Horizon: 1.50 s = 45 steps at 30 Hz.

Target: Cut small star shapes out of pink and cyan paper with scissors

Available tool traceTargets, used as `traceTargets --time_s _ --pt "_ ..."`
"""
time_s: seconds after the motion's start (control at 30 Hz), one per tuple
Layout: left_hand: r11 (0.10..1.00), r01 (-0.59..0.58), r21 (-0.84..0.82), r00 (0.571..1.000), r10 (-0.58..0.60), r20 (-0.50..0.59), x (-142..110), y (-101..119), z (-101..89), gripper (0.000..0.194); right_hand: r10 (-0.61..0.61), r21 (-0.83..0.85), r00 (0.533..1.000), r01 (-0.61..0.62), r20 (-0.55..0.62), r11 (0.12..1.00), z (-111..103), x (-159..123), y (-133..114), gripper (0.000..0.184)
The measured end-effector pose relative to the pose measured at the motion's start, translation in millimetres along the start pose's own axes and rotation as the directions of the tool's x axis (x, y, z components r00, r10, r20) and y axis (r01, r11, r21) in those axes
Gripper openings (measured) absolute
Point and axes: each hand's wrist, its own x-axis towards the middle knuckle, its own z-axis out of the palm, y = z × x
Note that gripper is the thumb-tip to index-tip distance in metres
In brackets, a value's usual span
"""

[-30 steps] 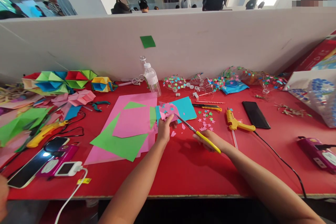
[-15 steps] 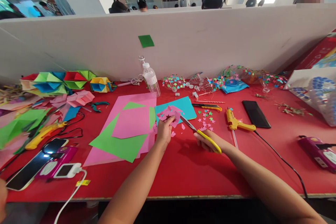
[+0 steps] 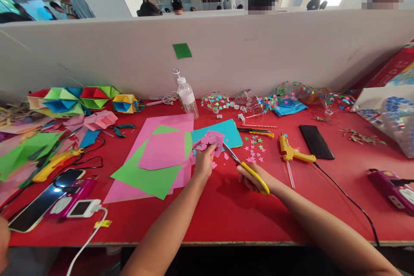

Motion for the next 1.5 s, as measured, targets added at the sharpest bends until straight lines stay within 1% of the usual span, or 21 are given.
traceTargets --time_s 0.13,0.23,0.33,0.5,0.63,0.9,1.1,1.23,1.37,1.5 --pt "0.999 -0.016 -0.029 0.999 0.017 0.034 0 1 -0.5 0.028 -0.01 0.006 1.0 0.01 0.018 1.0 0 -2 -2 0.06" --pt "0.999 -0.036 0.036 0.999 0.036 0.007 0 1 -1.9 0.023 -0.009 0.01 1.0 0.009 0.006 1.0 1 -1 -2 0.059" --pt "0.994 -0.054 0.091 0.998 0.057 -0.025 0 0 -2.3 0.022 -0.01 0.007 1.0 0.01 -0.001 1.0 1 0 -1 0.059" --pt "0.998 -0.045 0.045 0.999 0.045 0.005 0 0 -1.6 0.027 -0.046 0.023 0.999 0.045 0.014 0.999 0 0 1 0.06" --pt "0.997 -0.034 0.073 0.999 0.033 0.008 1 -2 -2.6 0.026 -0.077 0.01 0.997 0.076 0.018 0.997 -3 -1 1 0.059" --pt "0.997 -0.054 0.049 0.998 0.053 0.028 0 -1 -2.0 0.027 -0.053 -0.002 0.999 0.053 0.009 0.999 -2 -1 0 0.059" --pt "0.997 -0.041 0.064 0.999 0.04 0.021 -1 -1 -2.0 0.026 -0.066 -0.005 0.997 0.066 0.028 0.998 -5 -2 0 0.058" --pt "0.996 -0.053 0.076 0.998 0.052 0.021 1 -1 -3.1 0.026 -0.069 -0.008 0.997 0.07 0.022 0.998 -6 -1 2 0.058" --pt "0.999 -0.047 0.025 0.997 0.046 0.064 2 2 -2.4 0.027 -0.068 -0.013 0.997 0.069 0.029 0.998 -7 -1 2 0.059" --pt "0.999 -0.026 -0.045 0.992 0.031 0.121 2 6 -2.0 0.025 -0.077 -0.024 0.995 0.079 0.065 0.997 -10 -4 -1 0.061"
